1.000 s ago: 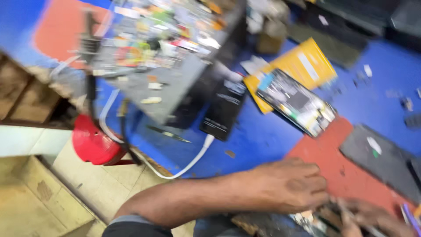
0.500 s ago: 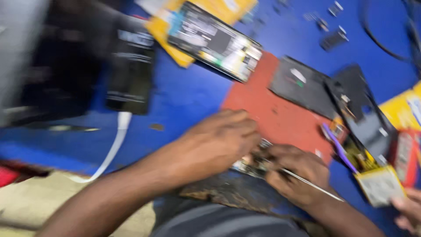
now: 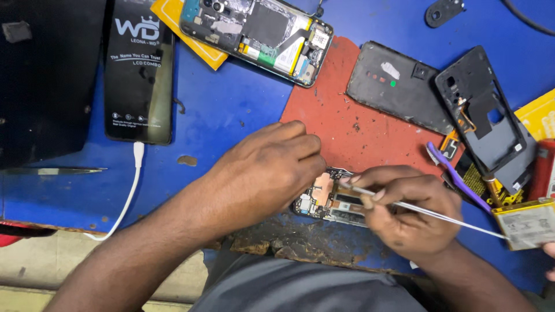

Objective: The person repairs a disassembled smartphone at a workbench. They pry at the phone's internals with a metal tool, manipulate small components with tweezers, use a screwdriver, press components into the phone body, remove the battery, then hold the phone and connect a cable to test it.

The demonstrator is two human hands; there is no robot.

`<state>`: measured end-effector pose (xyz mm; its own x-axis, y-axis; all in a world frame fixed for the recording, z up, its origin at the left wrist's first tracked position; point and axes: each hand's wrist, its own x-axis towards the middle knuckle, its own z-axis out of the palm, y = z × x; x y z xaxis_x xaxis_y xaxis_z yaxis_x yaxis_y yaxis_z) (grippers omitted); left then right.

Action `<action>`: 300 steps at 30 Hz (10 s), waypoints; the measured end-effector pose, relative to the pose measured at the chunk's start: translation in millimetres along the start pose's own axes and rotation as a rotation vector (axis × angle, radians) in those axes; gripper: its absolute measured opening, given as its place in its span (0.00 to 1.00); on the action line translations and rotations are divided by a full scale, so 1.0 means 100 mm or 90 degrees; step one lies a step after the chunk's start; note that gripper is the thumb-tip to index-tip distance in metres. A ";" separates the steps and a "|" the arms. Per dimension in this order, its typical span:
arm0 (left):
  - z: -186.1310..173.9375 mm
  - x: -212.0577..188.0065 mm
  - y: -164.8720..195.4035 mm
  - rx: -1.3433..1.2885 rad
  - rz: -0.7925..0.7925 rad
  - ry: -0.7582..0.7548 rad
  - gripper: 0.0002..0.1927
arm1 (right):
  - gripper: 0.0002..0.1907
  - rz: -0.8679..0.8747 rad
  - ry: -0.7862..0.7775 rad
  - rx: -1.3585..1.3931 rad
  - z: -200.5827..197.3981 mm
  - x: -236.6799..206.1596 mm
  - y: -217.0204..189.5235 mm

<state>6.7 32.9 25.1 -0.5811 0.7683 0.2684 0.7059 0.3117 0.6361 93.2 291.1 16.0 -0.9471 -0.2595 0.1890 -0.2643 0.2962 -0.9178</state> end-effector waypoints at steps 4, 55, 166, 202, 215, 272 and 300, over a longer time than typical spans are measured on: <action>-0.02 0.01 -0.03 -0.008 -0.025 -0.020 0.05 | 0.14 0.018 -0.016 -0.037 0.01 0.06 -0.03; -0.25 -0.12 -0.15 -0.035 -0.097 -0.090 0.04 | 0.16 0.038 -0.047 -0.116 0.19 0.25 0.04; -0.24 -0.15 -0.16 -0.064 -0.066 -0.080 0.07 | 0.05 0.188 -0.139 -0.181 0.20 0.23 0.02; -0.23 -0.14 -0.17 -0.037 -0.048 -0.079 0.05 | 0.05 0.203 -0.135 -0.192 0.22 0.23 0.05; -0.26 -0.13 -0.14 -0.044 -0.072 -0.090 0.06 | 0.15 0.094 0.040 0.015 0.12 0.21 0.07; -0.25 -0.05 -0.17 -0.058 -0.069 -0.079 0.04 | 0.07 0.119 -0.118 -0.248 0.09 0.29 0.03; -0.18 0.01 -0.08 -0.002 -0.047 -0.076 0.12 | 0.13 0.041 -0.043 -0.083 0.03 0.24 0.09</action>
<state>-7.3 21.0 33.7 -0.5792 0.8042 0.1332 0.6612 0.3680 0.6537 68.3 285.1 11.3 -0.9495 -0.2962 0.1031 -0.2291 0.4306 -0.8730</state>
